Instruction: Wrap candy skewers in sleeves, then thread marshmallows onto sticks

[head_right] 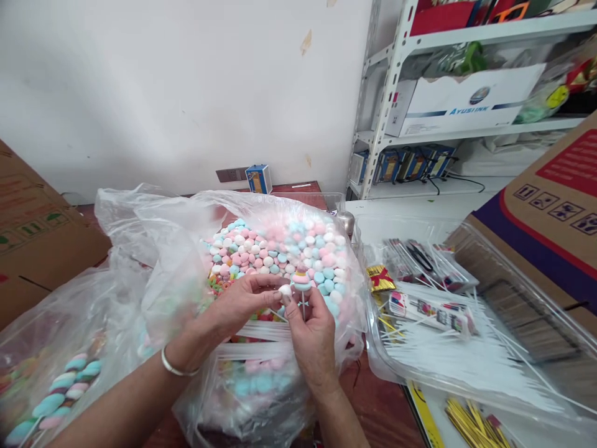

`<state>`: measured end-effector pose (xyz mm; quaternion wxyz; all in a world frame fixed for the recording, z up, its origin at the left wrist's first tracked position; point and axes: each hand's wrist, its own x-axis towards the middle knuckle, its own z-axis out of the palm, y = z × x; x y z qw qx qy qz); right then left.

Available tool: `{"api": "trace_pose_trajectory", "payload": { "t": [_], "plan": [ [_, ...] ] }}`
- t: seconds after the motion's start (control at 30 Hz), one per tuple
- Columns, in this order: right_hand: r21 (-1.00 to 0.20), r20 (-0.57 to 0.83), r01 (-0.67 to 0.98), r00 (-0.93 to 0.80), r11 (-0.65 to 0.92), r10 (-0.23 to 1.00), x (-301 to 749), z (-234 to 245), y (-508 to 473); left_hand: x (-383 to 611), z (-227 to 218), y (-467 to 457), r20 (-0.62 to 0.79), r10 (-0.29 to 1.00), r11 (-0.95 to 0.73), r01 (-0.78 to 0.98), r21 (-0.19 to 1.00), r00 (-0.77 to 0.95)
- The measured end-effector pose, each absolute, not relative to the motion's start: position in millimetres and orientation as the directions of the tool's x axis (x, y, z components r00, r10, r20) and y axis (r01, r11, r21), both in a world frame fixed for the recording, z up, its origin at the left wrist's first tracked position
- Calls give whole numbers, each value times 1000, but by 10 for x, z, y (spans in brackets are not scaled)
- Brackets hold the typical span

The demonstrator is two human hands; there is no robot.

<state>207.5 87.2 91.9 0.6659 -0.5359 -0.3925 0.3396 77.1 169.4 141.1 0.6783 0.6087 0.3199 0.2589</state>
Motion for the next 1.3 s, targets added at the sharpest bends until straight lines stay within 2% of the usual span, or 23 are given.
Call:
{"api": "trace_pose_trajectory", "payload": {
  "t": [0.07, 0.13, 0.23, 0.37, 0.5, 0.6, 0.7, 0.87, 0.93, 1.03, 1.3],
  "plan": [
    [-973, 167, -68, 448, 220, 878, 2057, 943, 846, 742, 1356, 1598, -118, 740, 239, -94, 967, 662],
    [-972, 183, -56, 430, 228, 884, 2044, 948, 829, 733, 1305, 1537, -107, 765, 275, -172, 946, 636],
    [-969, 217, -24, 407, 248, 887, 2021, 935, 818, 745, 1258, 1487, -77, 819, 247, -228, 942, 569],
    [-948, 242, -91, 421, 306, 874, 1976, 936, 811, 758, 1251, 1446, -51, 851, 224, -273, 936, 522],
    [-955, 196, -122, 422, 270, 885, 1958, 951, 822, 751, 1267, 1396, -3, 840, 171, -260, 950, 543],
    [-965, 165, -117, 422, 234, 891, 1973, 960, 855, 764, 1243, 1350, 63, 850, 55, -207, 977, 524],
    [-982, 172, -6, 391, 189, 904, 2013, 1000, 860, 792, 1190, 1342, 101, 883, -36, -149, 988, 458],
    [-929, 188, 366, 350, 51, 918, 2063, 1142, 630, 786, 1160, 1462, -4, 948, 62, -172, 983, 319],
    [-894, 163, 447, 271, 26, 949, 2045, 1167, 485, 763, 1167, 1518, -1, 962, 54, -189, 981, 273],
    [-902, 84, 431, 151, 11, 985, 1989, 1146, 321, 741, 1174, 1566, 25, 967, 28, -203, 979, 253],
    [-937, 24, 349, 149, -30, 989, 1944, 1172, 327, 758, 1189, 1555, 32, 961, 22, -191, 981, 273]
  ]
}}
